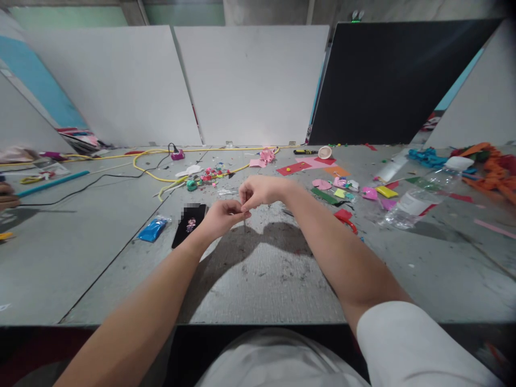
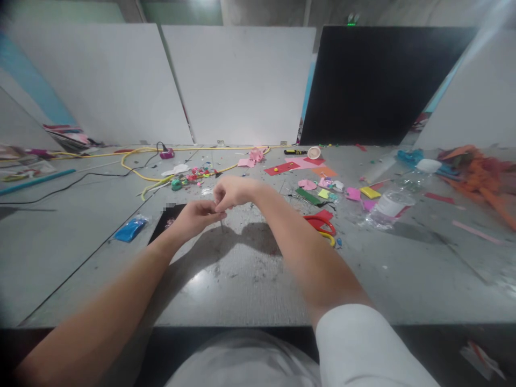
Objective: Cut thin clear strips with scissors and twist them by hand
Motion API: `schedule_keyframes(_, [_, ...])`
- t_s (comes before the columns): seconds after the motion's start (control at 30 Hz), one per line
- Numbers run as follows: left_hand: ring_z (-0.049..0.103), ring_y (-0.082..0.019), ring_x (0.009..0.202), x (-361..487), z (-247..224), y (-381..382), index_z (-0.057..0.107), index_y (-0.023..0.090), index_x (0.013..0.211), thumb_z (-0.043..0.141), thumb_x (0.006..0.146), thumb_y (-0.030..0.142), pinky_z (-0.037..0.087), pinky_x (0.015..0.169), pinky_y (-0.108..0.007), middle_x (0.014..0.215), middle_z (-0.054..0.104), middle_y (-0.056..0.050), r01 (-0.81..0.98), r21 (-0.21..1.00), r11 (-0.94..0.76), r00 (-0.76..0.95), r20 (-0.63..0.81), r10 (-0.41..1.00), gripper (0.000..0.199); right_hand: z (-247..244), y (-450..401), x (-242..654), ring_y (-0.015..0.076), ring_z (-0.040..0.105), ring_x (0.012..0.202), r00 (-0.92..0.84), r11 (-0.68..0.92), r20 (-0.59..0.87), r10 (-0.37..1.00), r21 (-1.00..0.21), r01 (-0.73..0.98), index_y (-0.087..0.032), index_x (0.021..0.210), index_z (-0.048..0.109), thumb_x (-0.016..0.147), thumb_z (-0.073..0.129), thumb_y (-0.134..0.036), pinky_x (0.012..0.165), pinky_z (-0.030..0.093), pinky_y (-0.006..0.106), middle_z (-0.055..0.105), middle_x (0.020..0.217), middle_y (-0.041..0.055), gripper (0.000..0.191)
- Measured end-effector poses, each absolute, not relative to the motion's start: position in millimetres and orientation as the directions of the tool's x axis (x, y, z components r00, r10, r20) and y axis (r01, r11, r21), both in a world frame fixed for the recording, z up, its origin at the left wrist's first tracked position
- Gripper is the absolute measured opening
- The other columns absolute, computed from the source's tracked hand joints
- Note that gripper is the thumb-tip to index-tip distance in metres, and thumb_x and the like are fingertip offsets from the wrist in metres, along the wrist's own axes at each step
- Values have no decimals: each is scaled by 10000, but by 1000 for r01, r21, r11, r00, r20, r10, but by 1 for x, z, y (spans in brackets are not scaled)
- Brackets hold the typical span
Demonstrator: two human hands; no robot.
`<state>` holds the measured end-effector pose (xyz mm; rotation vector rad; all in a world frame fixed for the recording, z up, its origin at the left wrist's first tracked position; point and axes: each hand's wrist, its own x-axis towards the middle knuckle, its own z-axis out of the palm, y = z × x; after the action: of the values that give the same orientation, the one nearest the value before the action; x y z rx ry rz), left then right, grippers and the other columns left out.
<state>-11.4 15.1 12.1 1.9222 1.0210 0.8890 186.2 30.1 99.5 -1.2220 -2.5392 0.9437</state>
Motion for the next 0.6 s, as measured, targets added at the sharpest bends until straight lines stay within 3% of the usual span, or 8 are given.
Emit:
schedule_keyframes(0.27, [553, -129, 632, -10, 14, 14, 695, 181, 702, 830, 734, 387, 422, 615, -268, 677, 661, 2, 289, 870, -399, 417, 260, 871, 248, 103, 30, 193, 144, 614, 694, -649, 492, -59, 758, -603, 629, -196, 780, 731, 716, 747, -252, 586, 397, 252, 735, 776, 15, 86])
schedule_keyframes(0.6, [553, -125, 611, -9, 13, 13, 680, 186, 661, 806, 747, 382, 419, 587, -260, 666, 676, 1, 337, 851, -404, 400, 259, 879, 249, 99, 31, 192, 146, 628, 731, -688, 528, -26, 725, -621, 580, -200, 772, 749, 731, 723, -243, 632, 420, 247, 740, 778, 14, 65])
